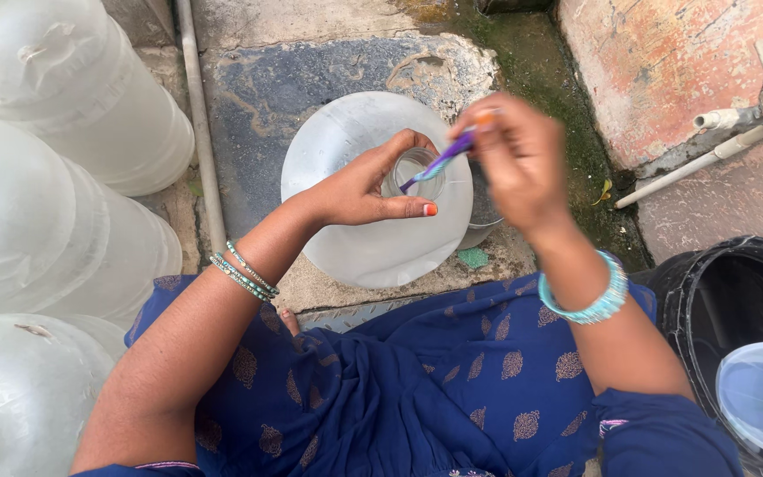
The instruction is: The person cleans the interior of a small plastic jar using a toothbrush and water from a metal bucket, then scrubs the exterior of a large plastic water jug with a green sponge. The person dips the toothbrush and sponge into the bucket repeatedly during the process.
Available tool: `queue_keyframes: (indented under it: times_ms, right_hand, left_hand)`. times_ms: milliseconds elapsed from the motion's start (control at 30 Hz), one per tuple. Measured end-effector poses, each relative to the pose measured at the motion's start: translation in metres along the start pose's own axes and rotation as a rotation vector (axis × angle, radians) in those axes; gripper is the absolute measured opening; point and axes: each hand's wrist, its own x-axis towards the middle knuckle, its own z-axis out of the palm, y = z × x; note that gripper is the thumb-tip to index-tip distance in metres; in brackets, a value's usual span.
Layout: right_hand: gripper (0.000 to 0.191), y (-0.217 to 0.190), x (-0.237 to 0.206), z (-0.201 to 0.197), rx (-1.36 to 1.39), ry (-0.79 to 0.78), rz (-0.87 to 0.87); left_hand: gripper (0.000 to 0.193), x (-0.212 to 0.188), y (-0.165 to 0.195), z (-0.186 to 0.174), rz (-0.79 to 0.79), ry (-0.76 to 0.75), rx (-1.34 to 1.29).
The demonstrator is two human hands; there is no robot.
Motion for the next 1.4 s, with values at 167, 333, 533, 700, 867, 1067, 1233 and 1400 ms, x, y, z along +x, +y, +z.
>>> queue_keyframes:
  times_ms: [167, 333, 533, 700, 867, 1067, 1233, 1400]
  right_hand:
    - [0.046, -0.012, -0.010, -0.022, 0.147, 0.070, -0.080]
    - [0.043, 0.005, 0.001, 0.021, -0.010, -0.083, -0.048]
    - [0.044, 0.002, -0.001, -0.009, 0.101, 0.017, -0.023]
    - [0.045, -0.004, -0.012, -0.024, 0.120, 0.089, -0.098]
    - [0.044, 0.008, -0.001, 0.019, -0.020, -0.069, -0.039]
    - [0.045, -0.014, -0.007, -0.007, 0.096, 0.023, -0.028]
    - [0.049, -0.023, -0.016, -0.011, -0.002, 0.053, -0.094]
    - [0.047, -0.008, -0.002, 0.021, -0.035, -0.059, 0.002]
  left_hand:
    - [0.077, -0.001, -0.001, -0.006, -0.052, 0.005, -0.074]
    - [0.079, 0.000, -0.001, -0.004, -0.056, 0.007, -0.078]
    - [0.076, 0.002, -0.001, 0.001, -0.014, -0.001, -0.058]
    - [0.075, 0.002, -0.001, 0.000, -0.046, -0.012, -0.071]
    - [0.075, 0.000, -0.001, 0.001, -0.057, -0.025, -0.066]
    - [0.074, -0.003, -0.002, -0.006, -0.052, -0.001, -0.071]
    - [0.074, -0.007, -0.003, -0.016, -0.100, 0.017, -0.094]
    - [0.076, -0.005, -0.001, -0.008, -0.077, 0.002, -0.139]
